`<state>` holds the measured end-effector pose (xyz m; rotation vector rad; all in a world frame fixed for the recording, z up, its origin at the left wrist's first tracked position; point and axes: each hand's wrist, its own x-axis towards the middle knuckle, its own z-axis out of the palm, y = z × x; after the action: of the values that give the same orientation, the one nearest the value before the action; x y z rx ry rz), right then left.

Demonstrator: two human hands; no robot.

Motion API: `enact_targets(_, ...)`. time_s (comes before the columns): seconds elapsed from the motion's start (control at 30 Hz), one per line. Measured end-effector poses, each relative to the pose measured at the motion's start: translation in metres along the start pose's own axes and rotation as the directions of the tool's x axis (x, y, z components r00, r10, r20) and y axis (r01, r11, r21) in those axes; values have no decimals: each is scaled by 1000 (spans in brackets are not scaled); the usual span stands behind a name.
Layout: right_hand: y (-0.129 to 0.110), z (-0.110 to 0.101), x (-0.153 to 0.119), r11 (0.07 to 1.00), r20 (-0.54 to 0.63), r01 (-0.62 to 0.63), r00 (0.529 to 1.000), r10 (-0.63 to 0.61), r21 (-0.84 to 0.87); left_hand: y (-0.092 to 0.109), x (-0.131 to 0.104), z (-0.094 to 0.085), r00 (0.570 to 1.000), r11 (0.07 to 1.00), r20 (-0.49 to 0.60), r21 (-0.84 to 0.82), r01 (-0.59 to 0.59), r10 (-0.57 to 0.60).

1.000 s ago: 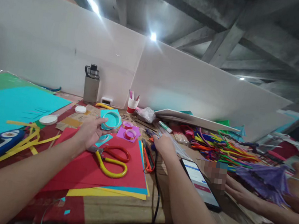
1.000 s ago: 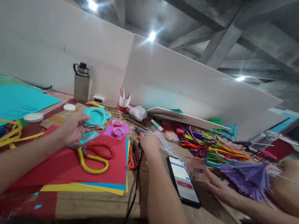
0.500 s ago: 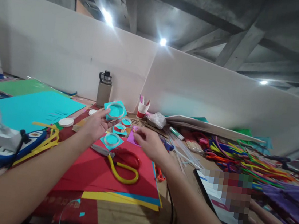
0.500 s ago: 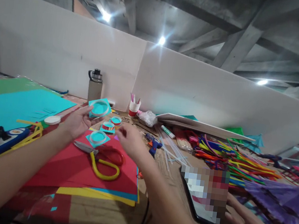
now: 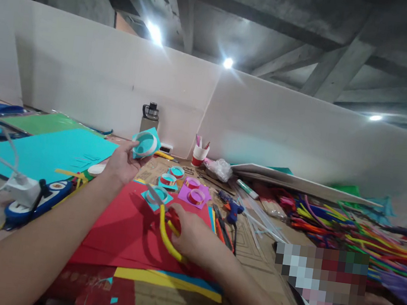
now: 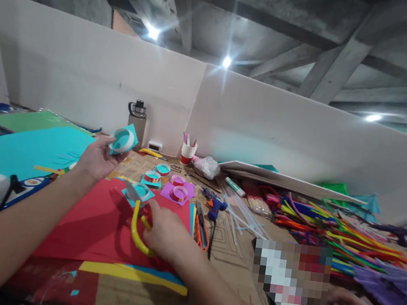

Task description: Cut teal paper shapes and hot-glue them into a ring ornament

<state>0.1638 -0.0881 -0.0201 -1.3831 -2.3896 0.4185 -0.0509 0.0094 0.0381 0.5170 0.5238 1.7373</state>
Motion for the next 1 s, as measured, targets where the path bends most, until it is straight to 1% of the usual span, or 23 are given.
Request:
enact_targets(0.07, 4, -5, 0, 984, -68, -1, 998, 14, 177, 5, 2, 1, 998, 1000, -60, -15, -25, 24)
enact_targets(0.13, 6, -10, 1, 933, -133, 3, 990, 48, 361, 4, 0, 3, 995, 1000, -96, -16, -12, 10)
enact_targets(0.2, 8, -13, 4, 847, -218, 43, 972, 87, 529, -4, -5, 4, 994, 999, -99, -5, 48, -48)
enact_targets(0.23, 8, -15, 6, 794, -263, 76, 959, 107, 603, -10, -9, 5, 991, 995, -95, 5, 96, -95)
enact_targets(0.27, 9, -16, 8, 734, -302, 113, 944, 130, 670, -17, -13, 5, 986, 989, -84, 25, 148, -146)
enact_targets(0.33, 12, -18, 14, 592, -350, 166, 913, 211, 789, -33, -23, 5, 970, 967, 3, 84, 242, -243)
enact_targets(0.37, 14, -18, 17, 522, -351, 172, 898, 266, 835, -41, -28, 6, 948, 943, 58, 139, 303, -313)
enact_targets(0.4, 16, -19, 20, 468, -343, 167, 883, 319, 868, -48, -33, 6, 927, 920, 91, 190, 343, -365)
enact_targets(0.43, 18, -19, 23, 436, -334, 158, 870, 364, 886, -54, -38, 6, 904, 890, 81, 229, 394, -421)
enact_targets(0.47, 20, -19, 25, 427, -328, 143, 857, 397, 893, -59, -43, 6, 891, 871, 69, 258, 418, -448)
enact_targets(0.53, 25, -17, 28, 449, -315, 104, 848, 426, 888, -67, -51, 5, 892, 867, 97, 302, 396, -441)
enact_targets(0.63, 28, -15, 28, 481, -295, 68, 861, 414, 874, -73, -58, 4, 901, 888, 195, 341, 309, -388)
enact_targets(0.7, 27, -13, 26, 491, -286, 61, 871, 399, 869, -74, -59, 3, 888, 894, 255, 346, 285, -382)
enact_targets(0.77, 24, -12, 25, 507, -301, 73, 872, 386, 859, -73, -60, 3, 870, 896, 299, 340, 287, -392)
enact_targets(0.87, 19, -12, 24, 545, -348, 102, 861, 372, 833, -71, -62, 4, 860, 901, 324, 322, 292, -395)
enact_targets(0.93, 17, -12, 24, 566, -380, 118, 846, 373, 816, -72, -63, 4, 866, 907, 322, 310, 285, -382)
enact_targets(1.0, 15, -12, 23, 577, -395, 127, 842, 367, 807, -73, -63, 5, 874, 910, 312, 307, 279, -373)
